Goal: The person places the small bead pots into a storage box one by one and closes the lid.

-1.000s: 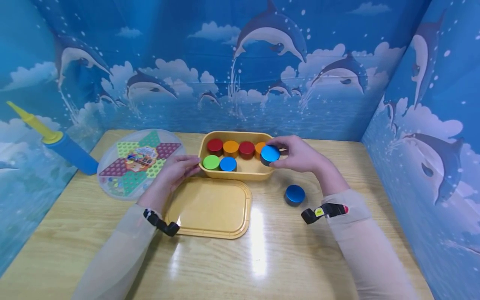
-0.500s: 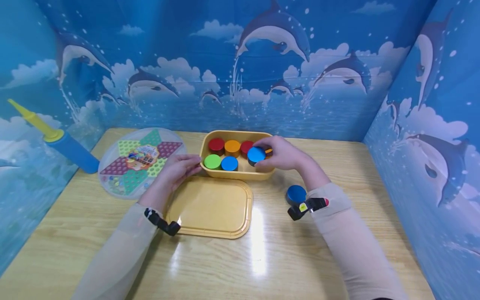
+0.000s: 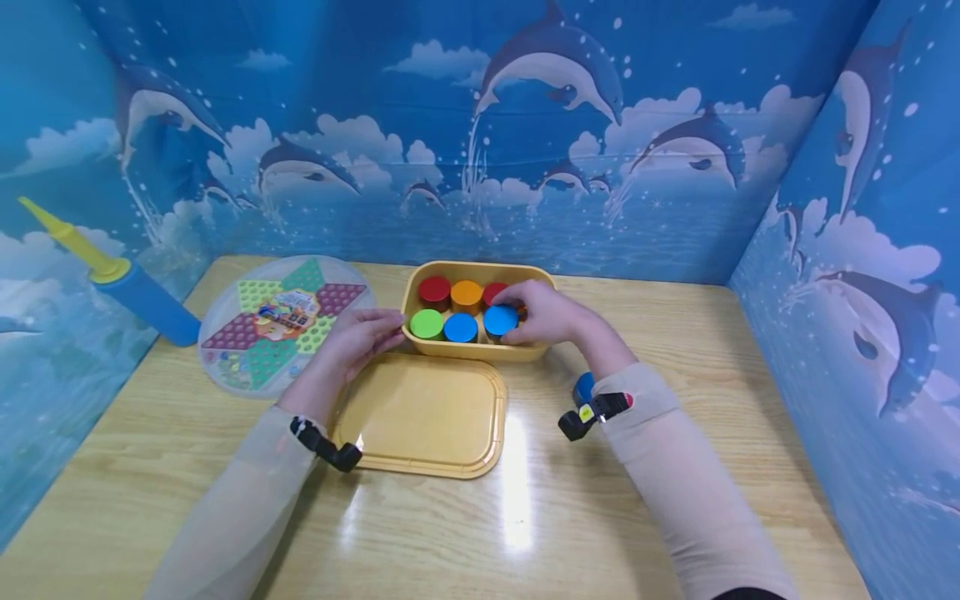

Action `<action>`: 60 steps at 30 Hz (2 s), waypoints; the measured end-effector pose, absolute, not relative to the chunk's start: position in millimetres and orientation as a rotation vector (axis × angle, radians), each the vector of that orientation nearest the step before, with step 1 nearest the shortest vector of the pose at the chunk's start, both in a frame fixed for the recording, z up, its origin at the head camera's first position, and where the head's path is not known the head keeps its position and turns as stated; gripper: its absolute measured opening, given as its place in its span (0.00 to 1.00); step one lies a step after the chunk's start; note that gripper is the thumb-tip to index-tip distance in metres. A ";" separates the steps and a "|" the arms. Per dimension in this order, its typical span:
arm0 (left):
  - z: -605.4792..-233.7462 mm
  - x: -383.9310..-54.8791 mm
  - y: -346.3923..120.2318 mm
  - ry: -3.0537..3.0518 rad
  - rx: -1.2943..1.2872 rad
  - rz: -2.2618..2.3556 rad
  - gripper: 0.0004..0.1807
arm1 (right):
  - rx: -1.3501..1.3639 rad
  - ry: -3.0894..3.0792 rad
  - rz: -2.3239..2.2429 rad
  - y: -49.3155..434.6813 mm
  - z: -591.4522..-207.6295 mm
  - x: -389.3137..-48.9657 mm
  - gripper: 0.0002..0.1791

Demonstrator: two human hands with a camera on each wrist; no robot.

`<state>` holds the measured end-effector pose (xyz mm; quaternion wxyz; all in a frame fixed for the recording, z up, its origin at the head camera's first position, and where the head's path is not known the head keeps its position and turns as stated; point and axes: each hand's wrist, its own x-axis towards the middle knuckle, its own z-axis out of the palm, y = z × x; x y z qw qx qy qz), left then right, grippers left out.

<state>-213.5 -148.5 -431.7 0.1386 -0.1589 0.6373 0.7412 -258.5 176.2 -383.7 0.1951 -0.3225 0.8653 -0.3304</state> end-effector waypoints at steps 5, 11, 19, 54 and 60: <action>-430.6 -213.0 -147.7 1.840 -0.455 2.142 0.21 | -0.931 2.443 -0.868 170.9 -386.3 -259.3 0.30; -430.7 -212.5 -147.9 1.833 -0.442 2.154 0.21 | -0.944 2.447 -0.787 167.7 -389.3 -261.0 0.30; -431.8 -213.0 -148.3 1.840 -0.447 2.147 0.21 | -0.935 2.406 -0.793 167.1 -390.0 -262.1 0.31; -435.7 -211.8 -147.7 1.829 -0.417 2.186 0.22 | -0.711 2.539 -1.045 260.5 -363.3 -201.2 0.30; -433.7 -211.8 -146.0 1.828 -0.414 2.195 0.21 | -0.675 2.551 -1.046 281.1 -369.2 -185.5 0.31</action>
